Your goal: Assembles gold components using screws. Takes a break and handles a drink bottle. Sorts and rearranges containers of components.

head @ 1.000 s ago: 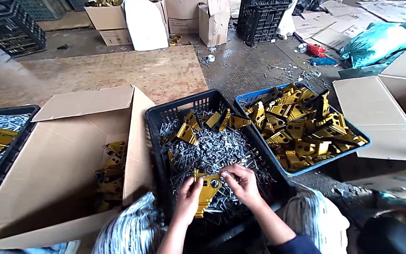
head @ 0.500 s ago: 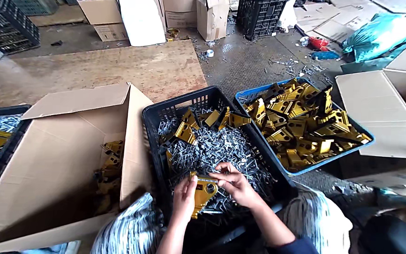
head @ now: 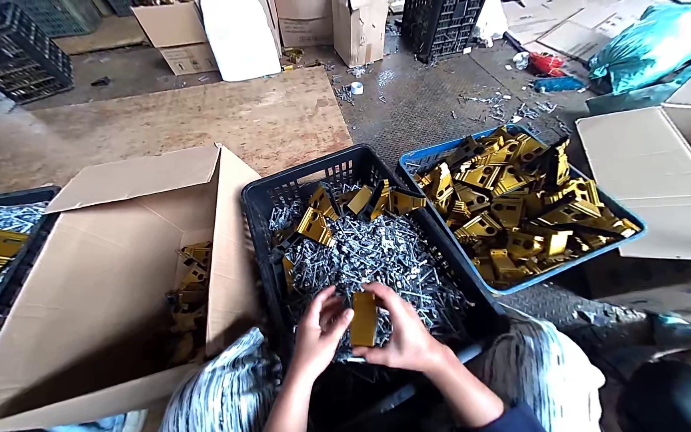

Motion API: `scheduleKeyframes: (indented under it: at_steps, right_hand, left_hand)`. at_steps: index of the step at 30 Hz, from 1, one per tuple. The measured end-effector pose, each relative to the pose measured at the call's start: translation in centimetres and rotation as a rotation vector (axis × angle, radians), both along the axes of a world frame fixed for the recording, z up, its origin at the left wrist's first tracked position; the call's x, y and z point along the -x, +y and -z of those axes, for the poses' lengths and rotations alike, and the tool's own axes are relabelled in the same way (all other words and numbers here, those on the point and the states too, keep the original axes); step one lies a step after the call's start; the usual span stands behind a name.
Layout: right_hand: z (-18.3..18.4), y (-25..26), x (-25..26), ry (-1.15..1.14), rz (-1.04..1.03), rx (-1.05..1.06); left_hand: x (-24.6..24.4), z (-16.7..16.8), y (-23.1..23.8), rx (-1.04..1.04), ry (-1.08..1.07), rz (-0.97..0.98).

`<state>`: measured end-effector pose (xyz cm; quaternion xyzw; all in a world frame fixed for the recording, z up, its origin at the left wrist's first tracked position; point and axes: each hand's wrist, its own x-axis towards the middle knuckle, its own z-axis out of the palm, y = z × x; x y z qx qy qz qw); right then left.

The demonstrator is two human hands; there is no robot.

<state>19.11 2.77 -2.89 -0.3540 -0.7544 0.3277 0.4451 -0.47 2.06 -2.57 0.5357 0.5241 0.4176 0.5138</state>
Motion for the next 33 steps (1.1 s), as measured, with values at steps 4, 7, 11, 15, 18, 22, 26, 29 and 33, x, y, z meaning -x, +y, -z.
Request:
scheduleKeyframes:
  at_steps: [4,7,11,15,18,22,26,29,33]
  right_hand:
    - [0.6,-1.1,1.5,-0.274,0.078,-0.251]
    - [0.3,-1.3,1.4,-0.297,-0.023,-0.075]
    - [-0.5,-0.4,-0.6,-0.042,-0.133,0.217]
    - [-1.4,-1.6,-0.8,-0.027,-0.045,0.334]
    - [-1.0,-3.4,0.1,-0.020,0.074,0.319]
    - [-0.9,-6.4,0.7,-0.048,0.198,0.260]
    - [-1.1,-10.5,0.9,-0.102,0.266,-0.028]
    - [-0.9,-13.4,1.5,-0.231,0.283,-0.101]
    - [-0.6,-15.2,3.0,-0.361,0.290,-0.153]
  left_hand:
    - [-0.8,-0.7,-1.4,0.011,-0.009,0.091]
    - [-0.5,-0.6,-1.6,0.067,0.021,0.082]
    - [0.1,-0.4,-1.9,0.067,-0.094,0.143]
    - [-0.1,-0.1,-2.5,-0.029,-0.083,0.202]
    - [-0.5,0.7,-3.3,-0.080,-0.034,0.184]
    - [-0.5,0.2,-5.0,-0.117,0.024,0.238]
    - [-0.5,-0.5,-8.3,-0.240,-0.105,0.346]
    - [-2.5,0.2,-12.2,-0.209,-0.182,0.106]
    - [-4.3,2.3,-14.9,-0.269,-0.190,-0.192]
